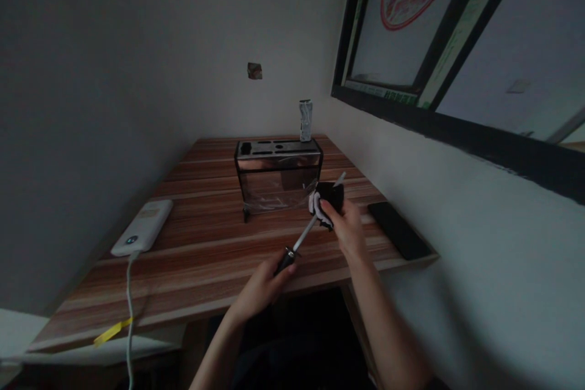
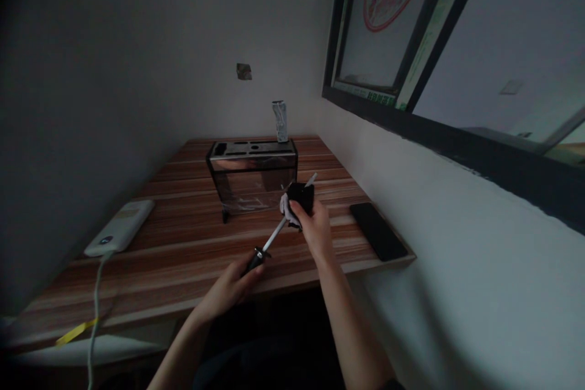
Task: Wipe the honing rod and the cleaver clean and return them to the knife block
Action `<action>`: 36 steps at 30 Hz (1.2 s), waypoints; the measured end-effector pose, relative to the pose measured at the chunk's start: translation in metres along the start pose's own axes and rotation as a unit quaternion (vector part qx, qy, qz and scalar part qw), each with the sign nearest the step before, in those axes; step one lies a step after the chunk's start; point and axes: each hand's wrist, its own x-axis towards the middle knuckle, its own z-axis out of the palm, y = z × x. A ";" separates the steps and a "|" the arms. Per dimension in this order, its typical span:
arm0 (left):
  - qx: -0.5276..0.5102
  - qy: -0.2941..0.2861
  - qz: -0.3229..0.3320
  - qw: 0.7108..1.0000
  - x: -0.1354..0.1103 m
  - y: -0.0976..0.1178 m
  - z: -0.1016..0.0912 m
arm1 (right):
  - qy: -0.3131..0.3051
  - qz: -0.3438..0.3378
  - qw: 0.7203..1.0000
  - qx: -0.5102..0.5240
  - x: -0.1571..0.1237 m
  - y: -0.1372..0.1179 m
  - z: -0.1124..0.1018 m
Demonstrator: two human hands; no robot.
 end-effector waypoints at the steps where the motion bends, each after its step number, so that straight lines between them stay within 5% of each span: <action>1: -0.009 0.005 0.002 1.000 0.001 -0.001 0.001 | -0.021 0.004 1.000 -0.013 -0.005 0.003 0.005; 10: -0.063 0.023 0.021 0.998 0.004 -0.008 0.001 | -0.086 0.035 0.995 -0.039 -0.067 0.016 0.043; 36: -0.039 0.018 0.007 0.999 0.002 -0.009 0.002 | -0.099 0.046 0.993 -0.039 -0.067 0.012 0.035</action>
